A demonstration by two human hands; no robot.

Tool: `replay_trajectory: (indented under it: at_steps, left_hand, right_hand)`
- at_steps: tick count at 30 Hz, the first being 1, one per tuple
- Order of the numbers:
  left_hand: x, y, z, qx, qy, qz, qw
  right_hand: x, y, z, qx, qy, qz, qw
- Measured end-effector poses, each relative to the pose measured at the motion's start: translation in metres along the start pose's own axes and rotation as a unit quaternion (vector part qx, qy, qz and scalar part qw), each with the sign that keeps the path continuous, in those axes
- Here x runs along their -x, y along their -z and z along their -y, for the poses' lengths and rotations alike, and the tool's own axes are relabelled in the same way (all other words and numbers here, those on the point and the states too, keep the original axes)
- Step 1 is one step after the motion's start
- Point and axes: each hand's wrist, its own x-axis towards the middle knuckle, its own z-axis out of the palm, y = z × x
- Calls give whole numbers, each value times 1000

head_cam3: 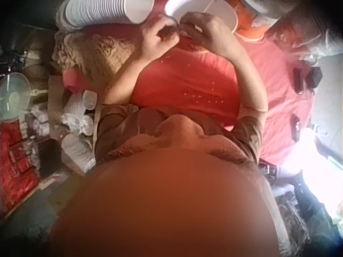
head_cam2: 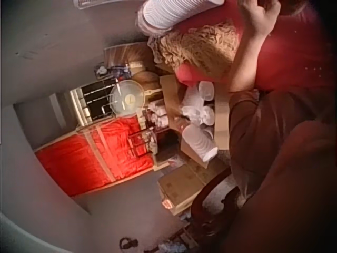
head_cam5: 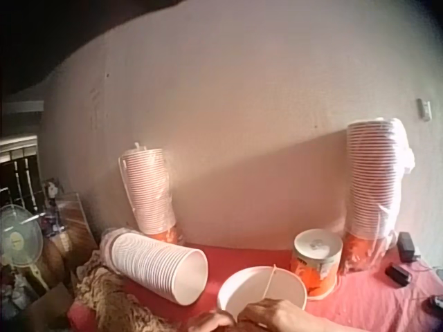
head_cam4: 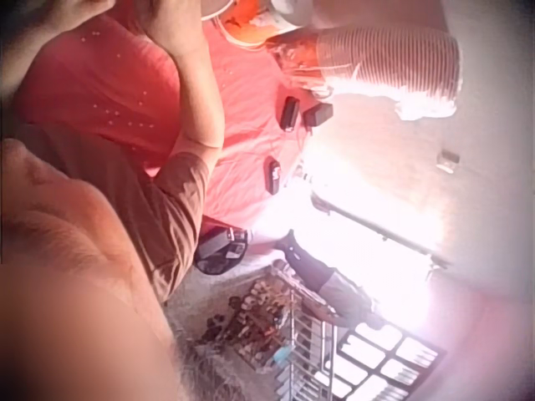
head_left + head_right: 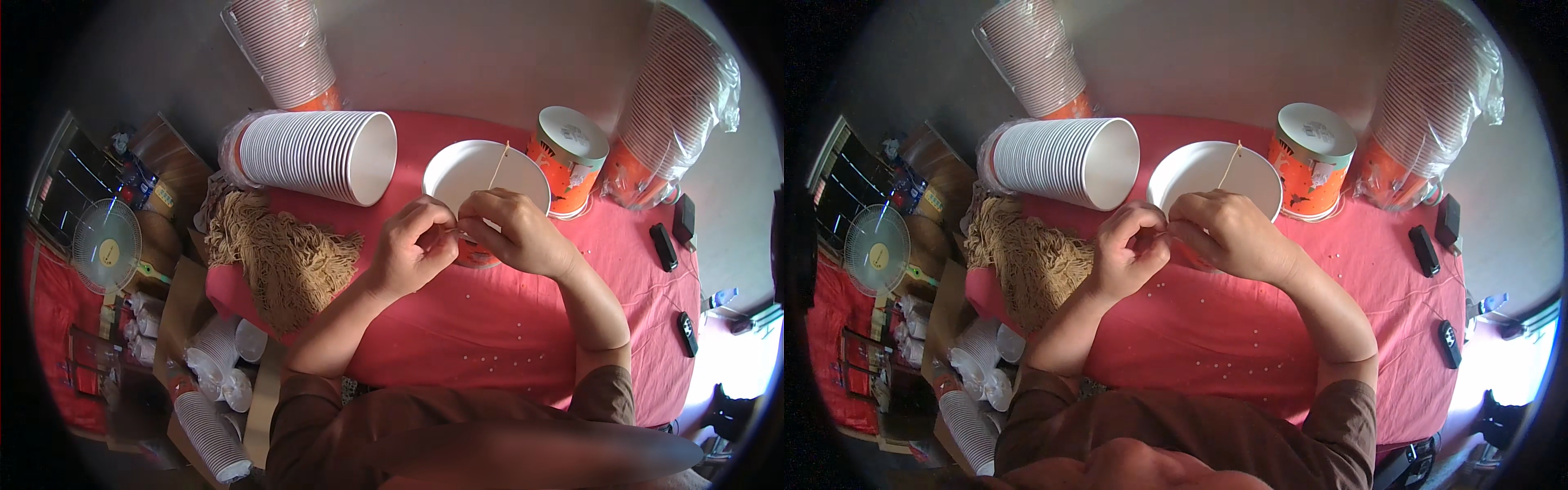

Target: Tie a thin string or handle around the rim of paper buckets in a manufacturing setting.

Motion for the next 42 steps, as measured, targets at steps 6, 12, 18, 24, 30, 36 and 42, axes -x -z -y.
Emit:
replay_trajectory:
  at_steps: [6,12,18,24,30,36,42]
  left_hand:
    - [-2,0,-3,-14,-32,-22,999]
    - [-1,0,0,15,-51,-28,998]
    - [-2,-1,0,24,-63,-35,997]
    - [1,-4,-1,53,-28,-39,997]
    - [4,-8,6,108,-7,-42,993]
    - [7,-8,6,143,39,-26,989]
    - [8,-5,5,200,80,8,977]
  right_hand:
    - [1,4,2,-59,-52,18,997]
    - [3,8,4,-128,-108,46,985]
    - [4,7,3,-140,-107,41,983]
    - [4,7,1,-148,-102,38,983]
    - [3,9,-2,-166,-125,55,977]
    - [3,8,-2,-178,-136,59,973]
    - [1,14,2,-185,-184,97,961]
